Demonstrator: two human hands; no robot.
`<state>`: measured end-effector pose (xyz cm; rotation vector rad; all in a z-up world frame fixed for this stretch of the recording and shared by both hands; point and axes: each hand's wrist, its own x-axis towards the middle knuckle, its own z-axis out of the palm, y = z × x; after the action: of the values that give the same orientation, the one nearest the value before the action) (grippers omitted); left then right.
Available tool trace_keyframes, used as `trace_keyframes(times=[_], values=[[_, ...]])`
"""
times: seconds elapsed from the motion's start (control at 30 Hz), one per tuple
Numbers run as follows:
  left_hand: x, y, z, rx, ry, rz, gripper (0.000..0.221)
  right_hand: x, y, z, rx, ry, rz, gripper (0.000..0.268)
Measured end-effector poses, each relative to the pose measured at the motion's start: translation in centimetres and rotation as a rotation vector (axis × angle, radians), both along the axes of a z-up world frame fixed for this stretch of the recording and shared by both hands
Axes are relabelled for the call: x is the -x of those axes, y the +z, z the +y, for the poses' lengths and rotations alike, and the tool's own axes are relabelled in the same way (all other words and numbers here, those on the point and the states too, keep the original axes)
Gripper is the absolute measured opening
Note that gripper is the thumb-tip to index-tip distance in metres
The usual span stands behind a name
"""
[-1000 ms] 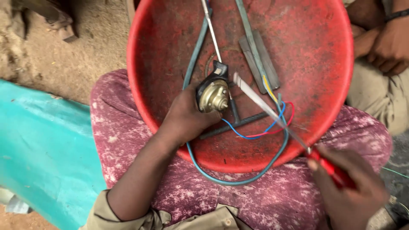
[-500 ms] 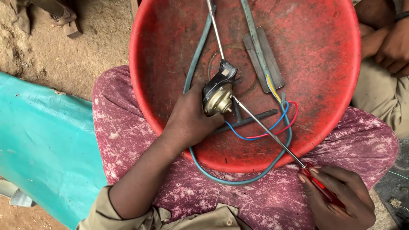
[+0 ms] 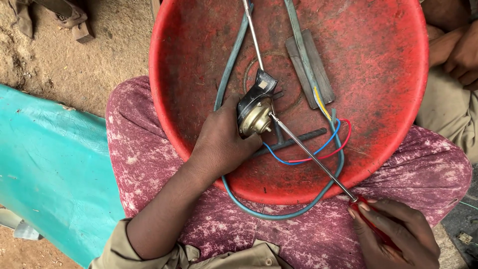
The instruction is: The recorder uses a screwdriver to repair or adjust a motorcycle horn inside a plastic tub.
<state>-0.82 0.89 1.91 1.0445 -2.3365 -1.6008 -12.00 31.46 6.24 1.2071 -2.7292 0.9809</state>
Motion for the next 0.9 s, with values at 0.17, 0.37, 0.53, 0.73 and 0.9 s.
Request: trace_keyframes(times=[0.17,0.37,0.53,0.73,0.9], values=[[-0.2,-0.7,0.0,0.054,0.014,-0.033,0.065,0.2,0.3,-0.6,-0.015,0.082,0.049,0.033],[-0.7,-0.7,-0.4,0.112,0.073,0.009,0.074,3.1,2.2,-1.7,-0.136,0.449,0.256,0.038],[-1.2,-0.8,-0.9,0.139,0.1,0.108,0.07,4.9,3.0,-2.3,-0.228,0.598,0.432,0.045],[-1.2,-1.2,-0.8,0.133,0.064,0.08,0.077,4.7,3.4,-1.3,-0.264,0.213,0.01,0.028],[-1.2,-1.6,-0.7,0.151,0.009,0.079,0.065,4.8,3.7,-0.6,-0.159,-0.122,-0.715,0.03]])
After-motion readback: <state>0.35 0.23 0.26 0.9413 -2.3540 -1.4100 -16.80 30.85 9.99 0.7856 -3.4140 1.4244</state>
